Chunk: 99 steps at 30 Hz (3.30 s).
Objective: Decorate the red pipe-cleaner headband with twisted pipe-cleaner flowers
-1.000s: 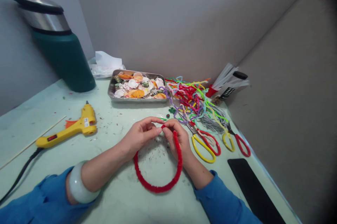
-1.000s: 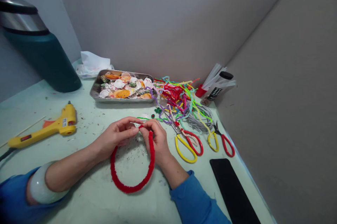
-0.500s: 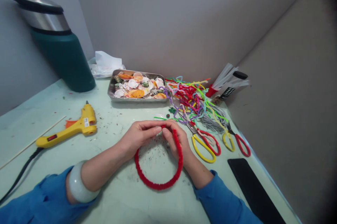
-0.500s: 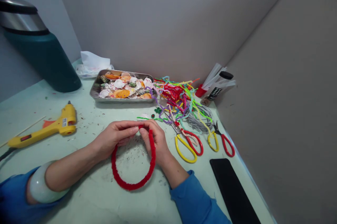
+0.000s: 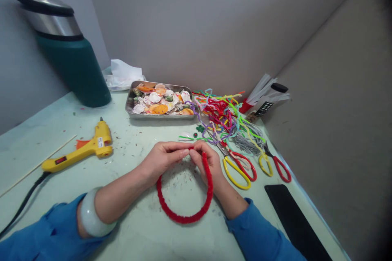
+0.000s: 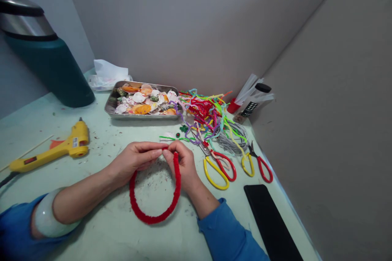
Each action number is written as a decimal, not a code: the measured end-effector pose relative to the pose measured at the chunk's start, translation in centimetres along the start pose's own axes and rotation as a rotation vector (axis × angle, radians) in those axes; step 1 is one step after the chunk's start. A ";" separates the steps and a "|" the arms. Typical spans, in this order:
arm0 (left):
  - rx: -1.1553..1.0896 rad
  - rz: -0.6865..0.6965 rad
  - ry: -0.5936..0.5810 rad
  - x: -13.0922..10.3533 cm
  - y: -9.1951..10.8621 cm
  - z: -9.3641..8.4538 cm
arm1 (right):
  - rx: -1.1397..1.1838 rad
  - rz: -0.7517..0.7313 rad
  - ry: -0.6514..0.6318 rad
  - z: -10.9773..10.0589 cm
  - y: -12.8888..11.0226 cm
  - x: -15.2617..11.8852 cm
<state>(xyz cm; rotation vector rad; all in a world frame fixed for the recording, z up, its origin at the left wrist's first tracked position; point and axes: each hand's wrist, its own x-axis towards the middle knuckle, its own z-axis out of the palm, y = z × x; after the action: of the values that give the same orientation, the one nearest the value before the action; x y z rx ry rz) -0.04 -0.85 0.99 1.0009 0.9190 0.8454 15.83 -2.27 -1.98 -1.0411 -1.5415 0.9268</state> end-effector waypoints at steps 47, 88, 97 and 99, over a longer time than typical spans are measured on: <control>-0.006 0.020 -0.086 0.4 -0.6 -0.4 | -0.184 -0.199 0.180 0.4 -0.4 -0.1; -0.031 0.021 -0.059 0.2 -0.5 -0.4 | -0.159 -0.109 0.162 0.6 -0.1 0.0; -0.055 0.013 -0.027 0.2 -0.3 -0.1 | -0.162 -0.096 0.114 0.7 -0.2 0.0; -0.058 0.019 -0.037 0.2 -0.3 -0.1 | -0.155 -0.095 0.101 0.6 -0.2 0.1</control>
<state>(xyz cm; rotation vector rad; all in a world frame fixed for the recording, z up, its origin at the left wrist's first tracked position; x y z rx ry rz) 0.00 -0.74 0.61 0.9732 0.8507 0.8621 15.17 -2.30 -1.93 -1.0973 -1.5831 0.6882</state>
